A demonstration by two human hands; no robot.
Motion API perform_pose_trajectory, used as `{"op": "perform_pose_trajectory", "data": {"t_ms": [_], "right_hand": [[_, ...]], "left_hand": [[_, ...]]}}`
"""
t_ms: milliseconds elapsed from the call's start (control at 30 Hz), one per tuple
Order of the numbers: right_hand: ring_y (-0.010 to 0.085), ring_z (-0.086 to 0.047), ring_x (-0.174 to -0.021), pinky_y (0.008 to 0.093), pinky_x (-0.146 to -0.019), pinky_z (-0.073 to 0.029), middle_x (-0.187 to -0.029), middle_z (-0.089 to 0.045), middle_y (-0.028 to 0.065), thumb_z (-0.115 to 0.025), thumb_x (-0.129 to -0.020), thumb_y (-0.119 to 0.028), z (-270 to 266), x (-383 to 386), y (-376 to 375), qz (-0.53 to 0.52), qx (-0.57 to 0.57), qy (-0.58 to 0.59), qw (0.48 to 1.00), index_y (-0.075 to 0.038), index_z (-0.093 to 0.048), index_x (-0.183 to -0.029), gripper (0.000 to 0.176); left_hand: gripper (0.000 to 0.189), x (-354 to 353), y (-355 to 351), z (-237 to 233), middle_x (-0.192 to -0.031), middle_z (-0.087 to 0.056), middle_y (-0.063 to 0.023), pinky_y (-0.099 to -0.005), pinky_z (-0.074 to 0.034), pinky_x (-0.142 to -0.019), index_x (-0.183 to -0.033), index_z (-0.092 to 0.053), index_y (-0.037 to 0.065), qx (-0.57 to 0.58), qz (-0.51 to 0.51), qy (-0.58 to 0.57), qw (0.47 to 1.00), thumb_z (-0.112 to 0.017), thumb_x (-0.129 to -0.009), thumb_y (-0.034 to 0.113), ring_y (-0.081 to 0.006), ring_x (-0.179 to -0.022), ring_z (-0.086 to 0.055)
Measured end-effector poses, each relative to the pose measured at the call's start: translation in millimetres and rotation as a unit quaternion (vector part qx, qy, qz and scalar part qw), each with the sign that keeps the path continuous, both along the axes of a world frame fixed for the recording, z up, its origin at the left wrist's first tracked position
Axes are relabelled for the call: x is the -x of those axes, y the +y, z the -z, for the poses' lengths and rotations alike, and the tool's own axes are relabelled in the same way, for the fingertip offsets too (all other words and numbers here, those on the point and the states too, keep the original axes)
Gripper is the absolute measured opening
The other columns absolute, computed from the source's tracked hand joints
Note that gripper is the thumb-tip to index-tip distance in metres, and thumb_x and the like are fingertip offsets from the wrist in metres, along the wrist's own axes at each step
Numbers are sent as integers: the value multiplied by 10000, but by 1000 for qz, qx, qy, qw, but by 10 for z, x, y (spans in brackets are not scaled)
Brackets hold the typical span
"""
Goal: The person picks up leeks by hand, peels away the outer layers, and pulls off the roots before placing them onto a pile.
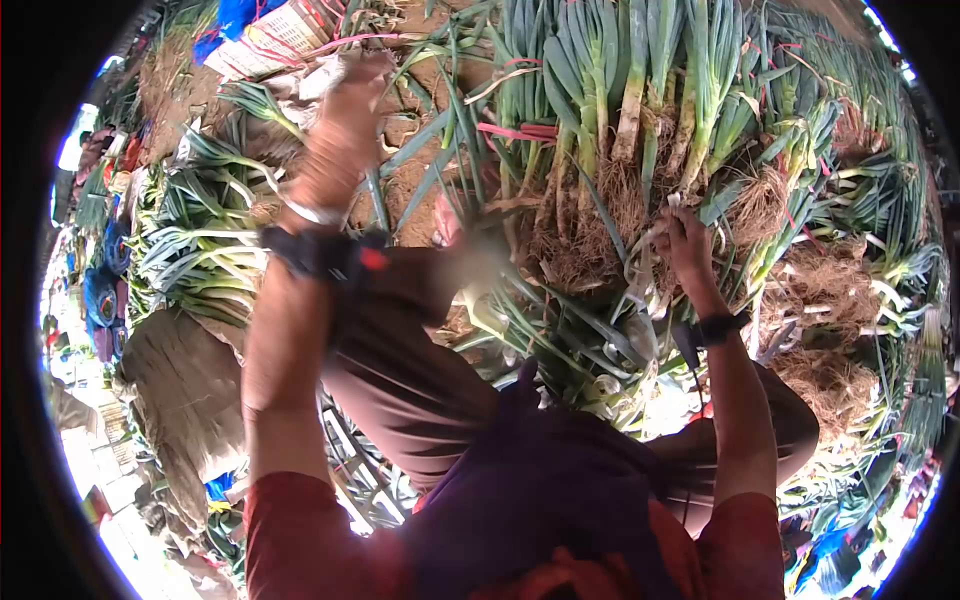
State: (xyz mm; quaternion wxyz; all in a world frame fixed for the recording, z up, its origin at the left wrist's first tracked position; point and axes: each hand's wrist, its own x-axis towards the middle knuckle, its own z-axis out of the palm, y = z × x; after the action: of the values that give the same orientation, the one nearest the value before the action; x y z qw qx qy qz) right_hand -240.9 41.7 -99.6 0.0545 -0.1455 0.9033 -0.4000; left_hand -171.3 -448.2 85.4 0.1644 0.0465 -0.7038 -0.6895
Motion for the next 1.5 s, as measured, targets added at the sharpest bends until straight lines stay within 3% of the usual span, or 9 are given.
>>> {"op": "perform_pose_trajectory", "data": {"t_ms": [167, 267, 500, 633, 900, 933, 1067, 1267, 1500], "right_hand": [[95, -640, -683, 254, -563, -525, -878, -639, 74, -527, -979, -125, -595, 317, -709, 115, 24, -145, 982, -18, -565, -1190, 240], [123, -657, -731, 271, -583, -531, -883, -664, 106, -548, -967, -141, -394, 592, -989, 121, 101, 68, 985, -34, -549, -1227, 282], [239, -614, -866, 357, -700, -513, -1025, -626, 213, -668, -879, -174, -186, 1139, -1423, 133, -212, -48, 967, 71, -455, -1240, 485], [195, -581, -792, 313, -659, -502, -935, -605, 117, -686, -860, -220, 91, 1350, -1065, 99, 111, -64, 987, 34, -540, -1148, 410], [154, -614, -840, 294, -693, -506, -1051, -626, 86, -589, -922, -300, -682, -1102, -145, 222, 705, -423, 525, -53, -584, -1189, 364], [125, -584, -744, 285, -631, -491, -905, -633, 37, -620, -905, -262, -732, -1233, -233, 66, 535, -378, 753, -32, -620, -1115, 311], [121, -612, -794, 317, -703, -495, -879, -663, 71, -650, -891, -147, -180, -1836, -200, 147, 320, -219, 910, 11, -602, -1099, 266], [152, -555, -656, 315, -589, -459, -748, -606, 112, -653, -840, -43, -979, -1791, 57, 93, 184, -70, 976, 29, -545, -966, 181], [79, -487, -628, 281, -556, -446, -690, -568, 44, -640, -880, -108, -1546, -2126, 60, 122, 179, -33, 976, 5, -546, -982, 179]], "left_hand": [[479, -127, 1478, -95, -1288, -550, -94, -338, -450, -979, -1326, -481, 71, -182, 139, -141, 963, -617, -871, 135, -185, -1138, -550], [373, -96, 1702, -326, -1242, -583, -73, -307, -454, -969, -1245, -540, 68, -212, 130, -154, 956, -629, -887, 125, -163, -1099, -567], [313, 112, 1934, -377, -1144, -638, -82, -342, -446, -967, -1179, -607, 19, -169, 133, -164, 963, -611, -934, 213, -186, -1143, -575], [329, 122, 1981, -265, -1135, -642, -68, -333, -447, -950, -1202, -604, 43, -188, 151, -146, 959, -601, -947, 251, -174, -1078, -598], [321, 160, 2094, -115, -1102, -666, -116, -321, -490, -896, -1200, -590, 13, -165, 182, -184, 952, -570, -965, 230, -193, -1020, -636], [329, 165, 2153, -106, -1098, -666, -129, -312, -504, -867, -1187, -585, -5, -144, 186, -180, 955, -567, -967, 239, -199, -996, -648], [346, 173, 2281, 171, -1090, -668, -125, -309, -515, -844, -1184, -587, -4, -68, 285, -193, 936, -563, -964, 262, -190, -994, -648], [443, 383, 2511, 862, -1125, -643, -109, -336, -518, -869, -1228, -570, 3, 134, 276, -5, 952, -628, -922, 319, -211, -1003, -641], [145, -40, 3259, 15, -948, -671, -49, -265, -562, -786, -963, -590, 57, -298, 183, -104, 931, -676, -856, 10, -144, -861, -655]]}}
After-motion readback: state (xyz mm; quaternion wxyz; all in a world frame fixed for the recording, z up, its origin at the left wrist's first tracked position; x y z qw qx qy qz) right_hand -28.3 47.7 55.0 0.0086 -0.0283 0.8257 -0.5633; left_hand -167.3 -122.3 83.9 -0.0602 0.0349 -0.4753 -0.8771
